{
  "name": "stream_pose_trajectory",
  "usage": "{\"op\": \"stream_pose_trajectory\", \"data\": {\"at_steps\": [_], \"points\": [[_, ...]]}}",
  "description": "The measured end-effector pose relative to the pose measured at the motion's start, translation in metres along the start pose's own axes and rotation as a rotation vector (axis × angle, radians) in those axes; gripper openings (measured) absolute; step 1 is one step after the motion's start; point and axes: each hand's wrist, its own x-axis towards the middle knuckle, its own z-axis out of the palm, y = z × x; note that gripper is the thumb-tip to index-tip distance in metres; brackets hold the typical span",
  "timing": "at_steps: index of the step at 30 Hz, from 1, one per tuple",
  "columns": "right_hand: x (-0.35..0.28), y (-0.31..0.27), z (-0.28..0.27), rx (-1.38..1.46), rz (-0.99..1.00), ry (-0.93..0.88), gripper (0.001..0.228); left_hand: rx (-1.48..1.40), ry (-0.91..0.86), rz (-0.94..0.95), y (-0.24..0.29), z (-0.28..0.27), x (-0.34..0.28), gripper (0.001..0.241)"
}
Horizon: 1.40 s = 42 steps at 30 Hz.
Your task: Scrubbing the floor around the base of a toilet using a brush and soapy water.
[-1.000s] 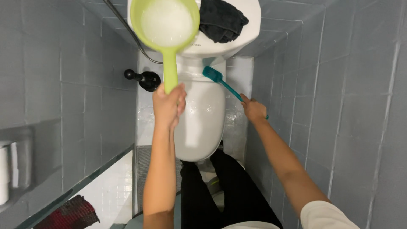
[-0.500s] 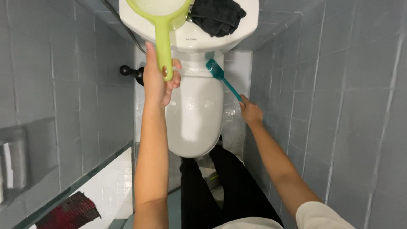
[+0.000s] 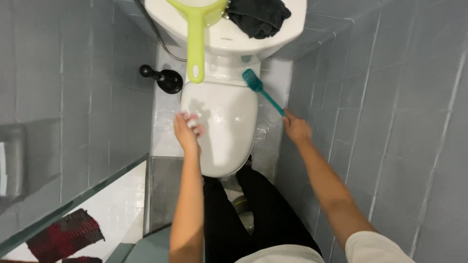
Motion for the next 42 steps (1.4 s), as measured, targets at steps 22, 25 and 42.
{"op": "stream_pose_trajectory", "data": {"at_steps": [22,25,42], "points": [[0.043,-0.154,-0.019,-0.139,-0.326,-0.058,0.043,-0.002,-0.059,-0.183,-0.118,-0.057,-0.029,0.016],[0.04,-0.117,-0.024,-0.213,-0.209,-0.07,0.043,-0.014,-0.011,-0.136,-0.117,-0.076,-0.024,0.016],[0.056,-0.245,-0.001,-0.215,-0.361,-0.119,0.044,0.034,-0.042,-0.226,-0.136,-0.061,-0.012,0.021]]}}
